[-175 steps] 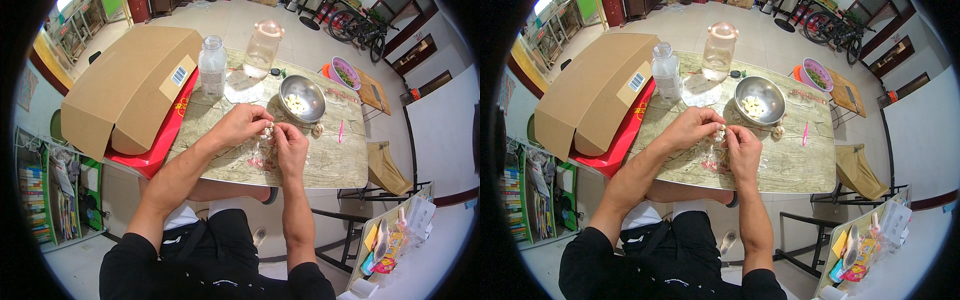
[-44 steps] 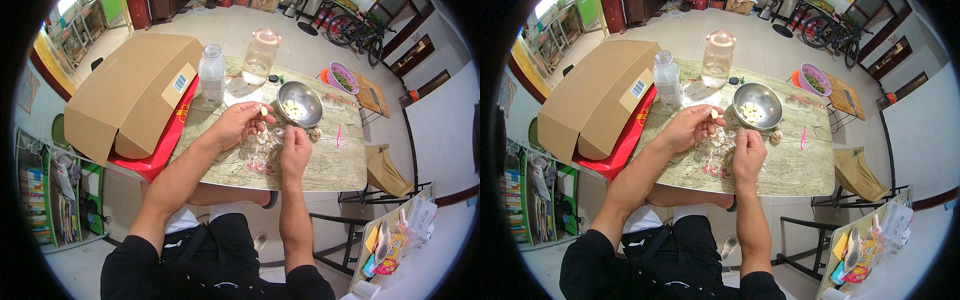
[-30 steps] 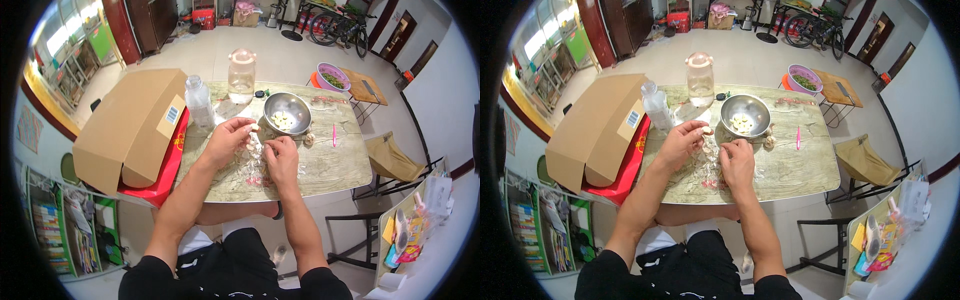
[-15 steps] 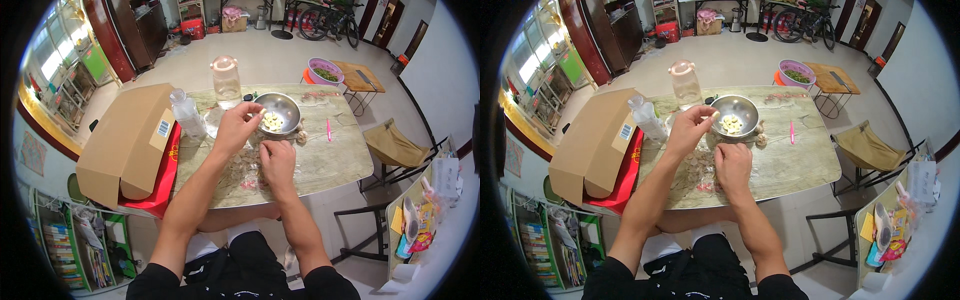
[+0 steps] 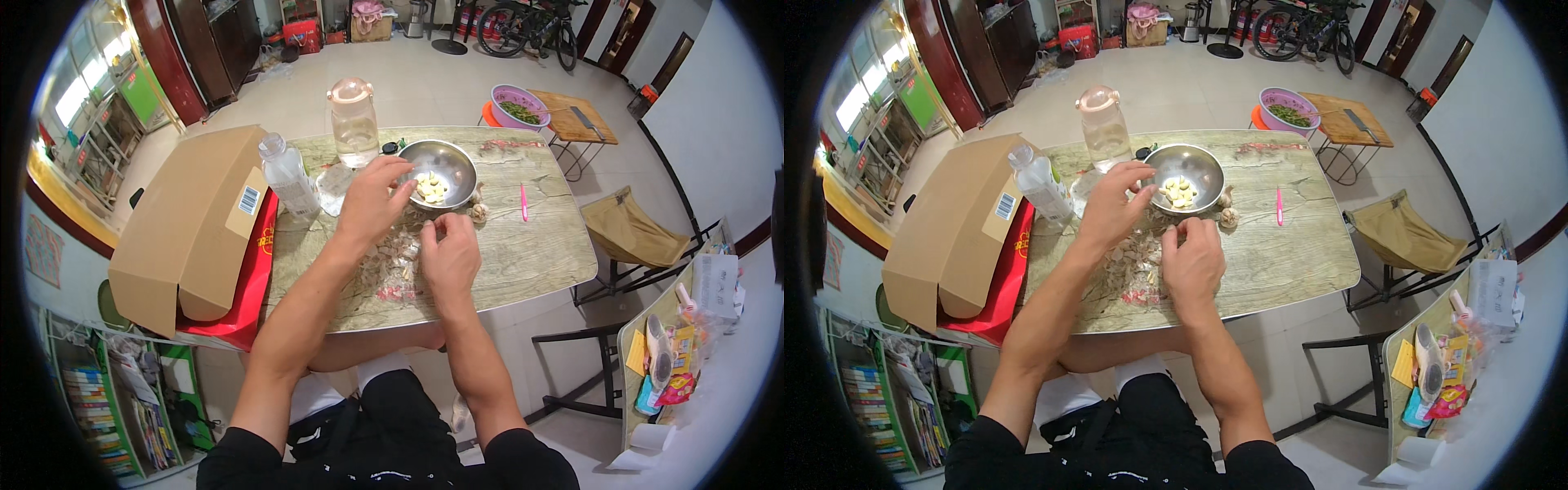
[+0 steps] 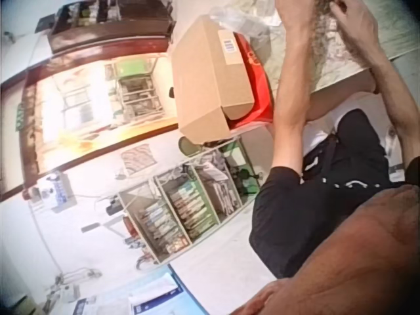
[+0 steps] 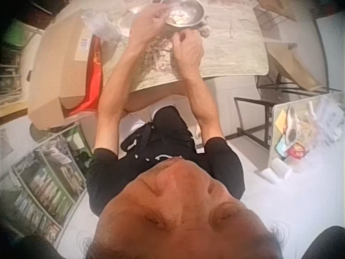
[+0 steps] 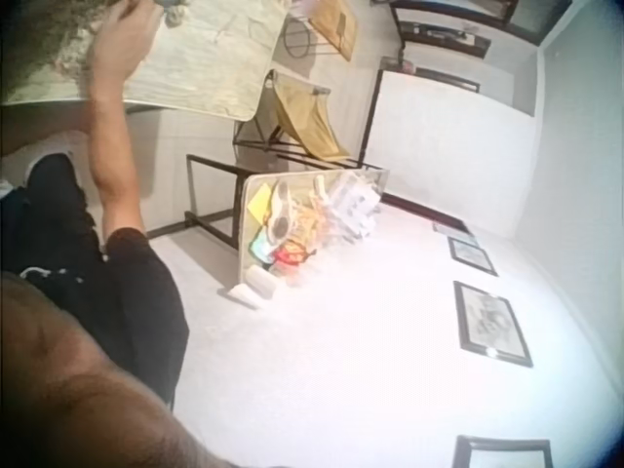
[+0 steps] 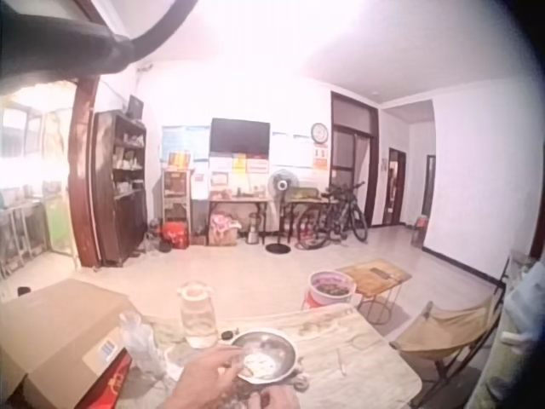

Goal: The person sits on the floor and peels garlic cloves by hand, separating them from the bulb and removing the outer skin. The peeled cloves are placed into a metal bowl on the floor, while the discarded skins accumulate nearby.

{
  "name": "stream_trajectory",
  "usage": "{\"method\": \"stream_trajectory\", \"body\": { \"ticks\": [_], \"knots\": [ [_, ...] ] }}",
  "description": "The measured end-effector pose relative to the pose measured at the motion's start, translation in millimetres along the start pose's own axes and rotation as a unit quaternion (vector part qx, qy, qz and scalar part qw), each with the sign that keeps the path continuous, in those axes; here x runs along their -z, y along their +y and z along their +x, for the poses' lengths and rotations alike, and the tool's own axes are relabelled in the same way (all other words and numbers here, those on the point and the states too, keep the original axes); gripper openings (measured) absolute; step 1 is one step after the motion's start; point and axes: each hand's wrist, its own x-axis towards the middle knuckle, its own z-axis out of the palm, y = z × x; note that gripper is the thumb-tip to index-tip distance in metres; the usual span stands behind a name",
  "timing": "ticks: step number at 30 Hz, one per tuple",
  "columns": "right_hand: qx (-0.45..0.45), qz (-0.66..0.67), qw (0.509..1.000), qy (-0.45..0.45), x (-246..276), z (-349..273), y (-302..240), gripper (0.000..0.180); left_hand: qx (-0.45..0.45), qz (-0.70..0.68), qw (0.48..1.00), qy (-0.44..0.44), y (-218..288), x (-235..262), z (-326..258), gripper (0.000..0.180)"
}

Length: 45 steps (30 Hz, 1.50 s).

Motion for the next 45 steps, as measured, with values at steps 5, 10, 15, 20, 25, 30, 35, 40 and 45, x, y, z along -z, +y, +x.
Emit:
{"method": "stream_trajectory", "body": {
  "ticks": [5, 10, 15, 20, 25, 30, 35, 40, 45],
  "knots": [
    [0.014, 0.034, 0.999, 0.025, 13.8, 18.5, 17.6, 0.015, 0.05, 0.0, 0.999, -0.005, -6.2, 23.5, -14.1, 0.028],
    [0.042, -0.078, 0.995, 0.049, 27.7, 39.7, 46.5, 0.023, 0.06, -0.006, 0.998, 0.004, -16.8, 39.2, -23.2, 0.026],
    [0.04, -0.122, 0.991, -0.041, 22.9, 45.8, 67.0, 0.028, 0.068, -0.047, 0.997, -0.005, -19.9, 40.6, -32.2, 0.023],
    [0.054, -0.049, 0.997, -0.027, 22.6, 31.2, 47.9, 0.025, 0.095, -0.119, 0.988, -0.021, -19.0, 41.8, -42.7, 0.02],
    [0.1, 0.166, 0.974, -0.12, 29.8, 4.1, -1.1, 0.03, 0.086, -0.151, 0.985, -0.02, -19.5, 45.6, -43.6, 0.02],
    [0.175, 0.312, 0.921, -0.153, 13.1, 3.9, -20.4, 0.038, 0.149, -0.268, 0.951, -0.047, -16.5, 50.0, -43.9, 0.024],
    [0.251, 0.235, 0.928, -0.143, 8.3, 20.7, -52.0, 0.039, 0.165, -0.35, 0.921, -0.041, -15.8, 59.6, -40.1, 0.02],
    [0.204, 0.204, 0.939, -0.186, -12.6, 32.4, -60.0, 0.04, 0.191, -0.316, 0.927, -0.068, -25.5, 55.9, -40.1, 0.023],
    [0.157, 0.229, 0.943, -0.184, -33.0, 18.3, -34.5, 0.042, 0.225, -0.262, 0.933, -0.104, -23.6, 56.5, -41.2, 0.027]
  ]
}}
